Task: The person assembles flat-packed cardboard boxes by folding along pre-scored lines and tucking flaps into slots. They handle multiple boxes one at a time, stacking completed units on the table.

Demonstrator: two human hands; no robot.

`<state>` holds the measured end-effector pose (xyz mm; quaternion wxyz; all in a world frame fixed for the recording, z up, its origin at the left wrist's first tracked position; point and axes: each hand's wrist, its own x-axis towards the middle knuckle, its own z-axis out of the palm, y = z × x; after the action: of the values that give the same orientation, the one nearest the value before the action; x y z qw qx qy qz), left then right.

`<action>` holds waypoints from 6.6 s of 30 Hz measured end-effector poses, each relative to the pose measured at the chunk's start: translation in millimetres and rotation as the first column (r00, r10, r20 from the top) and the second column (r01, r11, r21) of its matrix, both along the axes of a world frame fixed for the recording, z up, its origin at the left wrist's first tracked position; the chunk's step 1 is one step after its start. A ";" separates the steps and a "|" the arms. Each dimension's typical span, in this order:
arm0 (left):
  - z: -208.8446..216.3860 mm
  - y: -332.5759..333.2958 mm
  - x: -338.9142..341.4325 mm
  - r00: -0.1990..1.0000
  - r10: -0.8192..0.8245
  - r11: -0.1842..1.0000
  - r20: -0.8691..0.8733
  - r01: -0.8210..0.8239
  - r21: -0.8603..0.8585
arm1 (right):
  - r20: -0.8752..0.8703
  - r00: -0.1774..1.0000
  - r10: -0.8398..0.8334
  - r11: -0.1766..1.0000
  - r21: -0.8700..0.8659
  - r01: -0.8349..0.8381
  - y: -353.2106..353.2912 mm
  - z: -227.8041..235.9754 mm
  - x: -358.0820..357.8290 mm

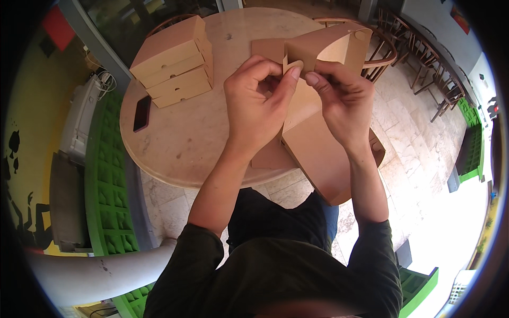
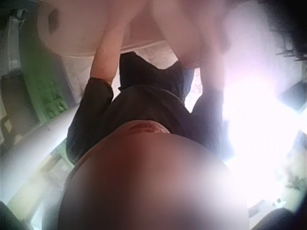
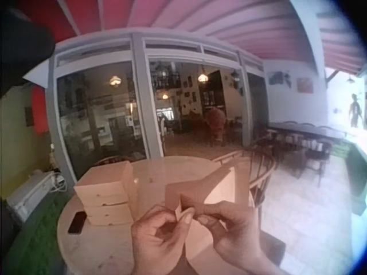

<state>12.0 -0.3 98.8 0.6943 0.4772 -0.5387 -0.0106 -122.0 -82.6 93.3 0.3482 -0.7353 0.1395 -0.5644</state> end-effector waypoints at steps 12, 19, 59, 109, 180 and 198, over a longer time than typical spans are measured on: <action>5.6 -0.8 -13.5 0.999 0.039 0.999 0.032 -0.039 0.010 | 0.016 0.994 -0.105 0.983 -0.148 0.106 4.9 -0.1 -7.8; 2.6 -4.1 -3.1 0.992 -0.108 0.994 0.061 0.107 0.027 | 0.075 0.993 -0.087 0.983 -0.157 0.098 7.1 -3.2 -9.7; -4.5 -61.7 102.3 0.647 0.039 0.993 0.762 -0.110 0.042 | -0.539 0.689 -0.484 0.790 -0.608 0.079 -127.6 26.8 -109.4; -150.7 9.8 19.3 0.991 0.020 0.658 0.133 -0.113 0.744 | -0.457 0.881 -0.124 0.940 0.231 0.252 -23.6 -151.0 -129.4; -158.8 -37.1 417.8 0.724 0.428 0.851 -0.541 -0.123 0.510 | -0.922 0.381 0.067 0.996 0.041 -0.076 -73.3 -137.1 379.6; -176.5 117.2 429.2 0.227 0.319 -0.078 0.920 -0.961 0.264 | -0.960 0.279 -0.013 0.991 -0.048 -0.121 -81.2 -152.7 392.0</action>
<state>441.2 116.9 -77.6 0.0099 0.9270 -0.2839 0.2450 270.0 -163.8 -59.5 0.1723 -0.9491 0.2636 -0.0054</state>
